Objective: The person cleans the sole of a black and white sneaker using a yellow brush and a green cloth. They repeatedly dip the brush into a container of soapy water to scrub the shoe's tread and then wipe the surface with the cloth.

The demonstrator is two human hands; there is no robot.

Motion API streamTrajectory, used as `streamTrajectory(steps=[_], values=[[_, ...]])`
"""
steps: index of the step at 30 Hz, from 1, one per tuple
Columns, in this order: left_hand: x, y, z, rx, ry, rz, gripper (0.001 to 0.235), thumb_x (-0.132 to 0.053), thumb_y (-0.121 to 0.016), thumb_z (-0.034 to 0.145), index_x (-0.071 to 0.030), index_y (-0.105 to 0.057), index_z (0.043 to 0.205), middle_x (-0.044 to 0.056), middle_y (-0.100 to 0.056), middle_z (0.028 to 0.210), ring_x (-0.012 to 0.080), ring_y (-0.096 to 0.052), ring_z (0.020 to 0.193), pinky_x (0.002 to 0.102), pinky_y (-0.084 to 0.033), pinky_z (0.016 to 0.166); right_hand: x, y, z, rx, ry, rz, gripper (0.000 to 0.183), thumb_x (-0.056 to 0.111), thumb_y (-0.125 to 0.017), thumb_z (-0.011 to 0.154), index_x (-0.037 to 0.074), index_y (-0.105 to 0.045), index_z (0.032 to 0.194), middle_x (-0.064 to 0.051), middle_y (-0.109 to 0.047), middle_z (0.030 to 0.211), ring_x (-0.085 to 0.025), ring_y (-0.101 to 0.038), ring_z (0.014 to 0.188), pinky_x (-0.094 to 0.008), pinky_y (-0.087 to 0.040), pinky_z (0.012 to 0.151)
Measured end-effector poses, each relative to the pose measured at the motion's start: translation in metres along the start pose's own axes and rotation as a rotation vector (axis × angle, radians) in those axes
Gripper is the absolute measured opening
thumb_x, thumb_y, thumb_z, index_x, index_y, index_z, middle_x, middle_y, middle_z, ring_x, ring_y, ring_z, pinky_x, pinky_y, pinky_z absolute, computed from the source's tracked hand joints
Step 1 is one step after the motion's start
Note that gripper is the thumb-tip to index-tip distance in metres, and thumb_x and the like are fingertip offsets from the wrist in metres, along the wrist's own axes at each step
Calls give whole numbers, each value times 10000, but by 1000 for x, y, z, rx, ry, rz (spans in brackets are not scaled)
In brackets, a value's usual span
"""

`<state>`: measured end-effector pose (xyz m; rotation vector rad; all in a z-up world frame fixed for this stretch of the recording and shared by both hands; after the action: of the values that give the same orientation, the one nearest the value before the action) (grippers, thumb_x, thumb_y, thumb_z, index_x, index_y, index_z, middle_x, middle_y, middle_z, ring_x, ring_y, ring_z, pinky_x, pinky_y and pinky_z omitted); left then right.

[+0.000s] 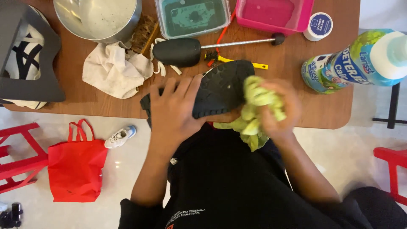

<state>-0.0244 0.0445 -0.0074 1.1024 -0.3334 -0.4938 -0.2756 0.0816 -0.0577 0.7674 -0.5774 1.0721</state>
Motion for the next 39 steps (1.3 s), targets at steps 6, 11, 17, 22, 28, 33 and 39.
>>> streamTrajectory(steps=[6,11,17,22,28,33,39], values=[[10,6,5,147,-39,-225,788,-419,-910,599,-111,-699,1293,52,-689,1017,261,-607,999,479,-418,953,12,12,27,-169,-93,-64,279,-177,-625,868,-68,-661,1122,-238,-637,1078,-349,-643,929,-448,-522,864],[6,6,15,242,-4,-270,795,-405,-901,576,-69,-692,1265,82,-679,995,278,-629,982,478,-407,969,14,-16,39,13,-37,-153,407,-92,-746,735,104,-802,1087,-200,-646,1154,-410,-643,963,-467,-530,832],[7,1,20,224,3,-165,685,-457,-871,622,-48,-660,1130,99,-635,986,257,-603,1017,381,-421,925,40,-64,64,335,111,-325,362,446,-739,925,173,-764,1161,-98,-659,1277,-350,-586,1179,-462,-423,967],[13,2,25,322,9,-235,739,-434,-909,563,-48,-667,1145,93,-630,968,268,-605,977,380,-438,889,21,-54,64,271,86,-429,24,135,-792,898,147,-782,915,-84,-711,1141,-329,-663,981,-425,-489,840],[18,2,29,360,22,-279,758,-428,-908,583,-36,-656,1181,106,-644,985,283,-598,958,410,-425,862,-15,-7,54,249,-57,-608,44,114,-844,907,129,-803,915,-64,-695,1075,-299,-679,921,-385,-518,845],[14,2,29,358,12,-260,771,-400,-922,558,-34,-651,1180,116,-649,979,295,-601,945,429,-431,858,-4,-5,59,141,-90,-503,102,21,-855,898,98,-843,964,-89,-673,1065,-297,-654,919,-374,-523,881],[11,0,26,306,14,-217,758,-360,-929,533,-44,-649,1163,108,-635,976,291,-592,959,433,-428,884,12,-32,76,298,223,-592,111,105,-786,930,210,-820,921,-53,-691,1105,-290,-637,974,-379,-433,829]])
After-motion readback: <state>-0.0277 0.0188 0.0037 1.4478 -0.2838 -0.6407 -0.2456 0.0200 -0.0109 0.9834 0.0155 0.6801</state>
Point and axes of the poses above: each hand's wrist, its own z-axis towards the middle knuckle, its own y-axis out of the back of the hand, x = y × z, the point moved 1 cm from there along z, towards the middle knuckle
